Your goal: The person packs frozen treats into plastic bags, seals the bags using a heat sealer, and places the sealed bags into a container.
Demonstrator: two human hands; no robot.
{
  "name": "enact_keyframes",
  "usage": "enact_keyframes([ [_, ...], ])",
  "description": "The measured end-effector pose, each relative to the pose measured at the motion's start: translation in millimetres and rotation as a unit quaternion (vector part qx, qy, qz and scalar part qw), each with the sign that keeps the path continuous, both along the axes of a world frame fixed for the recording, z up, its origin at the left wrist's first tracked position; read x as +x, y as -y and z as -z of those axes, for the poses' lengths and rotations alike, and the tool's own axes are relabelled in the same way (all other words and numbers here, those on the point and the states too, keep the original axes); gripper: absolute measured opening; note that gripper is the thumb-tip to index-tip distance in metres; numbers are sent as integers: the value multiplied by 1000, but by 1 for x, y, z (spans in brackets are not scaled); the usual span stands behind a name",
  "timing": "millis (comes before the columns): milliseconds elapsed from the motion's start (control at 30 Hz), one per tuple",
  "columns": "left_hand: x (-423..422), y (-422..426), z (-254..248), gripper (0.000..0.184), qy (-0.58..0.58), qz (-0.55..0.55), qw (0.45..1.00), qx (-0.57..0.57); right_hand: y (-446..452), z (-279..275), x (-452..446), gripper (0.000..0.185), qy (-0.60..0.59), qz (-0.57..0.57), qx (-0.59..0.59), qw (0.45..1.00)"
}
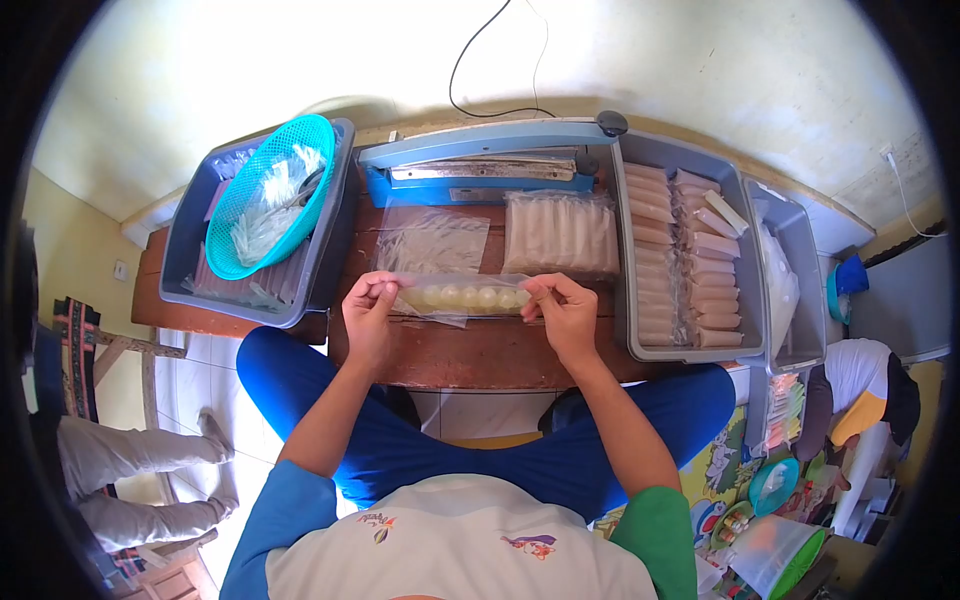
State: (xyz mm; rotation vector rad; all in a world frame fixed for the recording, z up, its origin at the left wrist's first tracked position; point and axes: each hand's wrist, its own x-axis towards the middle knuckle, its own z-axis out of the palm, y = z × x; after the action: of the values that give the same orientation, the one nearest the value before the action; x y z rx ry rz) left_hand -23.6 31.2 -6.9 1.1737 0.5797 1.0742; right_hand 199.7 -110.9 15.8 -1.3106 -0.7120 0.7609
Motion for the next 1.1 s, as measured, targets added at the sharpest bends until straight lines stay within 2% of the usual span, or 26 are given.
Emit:
enact_keyframes([
  [133,-4,-3,-10,12,-55,6,998,18,3,1,7,10,27,-26,-19,999],
  [333,-4,-5,-12,10,-43,11,999,22,7,-14,4,19,-14,-74,32,997],
  [533,-1,2,-20,10,-44,-1,999,3,8,1,15,18,30,-89,-41,995],
  [700,0,1,-16,10,-50,-7,999,-8,7,-4,6,17,-40,-97,-25,994],
  [933,1,0,-12,10,-36,3,999,-5,9,-1,2,23,8,-108,34,993],
  [1000,0,1,-12,9,-42,3,999,-5,9,-1,3,20,2,-93,-24,995],
  [1100,-3,1,-14,9,-48,2,999,-4,8,3,8,15,-22,-75,-37,996],
])
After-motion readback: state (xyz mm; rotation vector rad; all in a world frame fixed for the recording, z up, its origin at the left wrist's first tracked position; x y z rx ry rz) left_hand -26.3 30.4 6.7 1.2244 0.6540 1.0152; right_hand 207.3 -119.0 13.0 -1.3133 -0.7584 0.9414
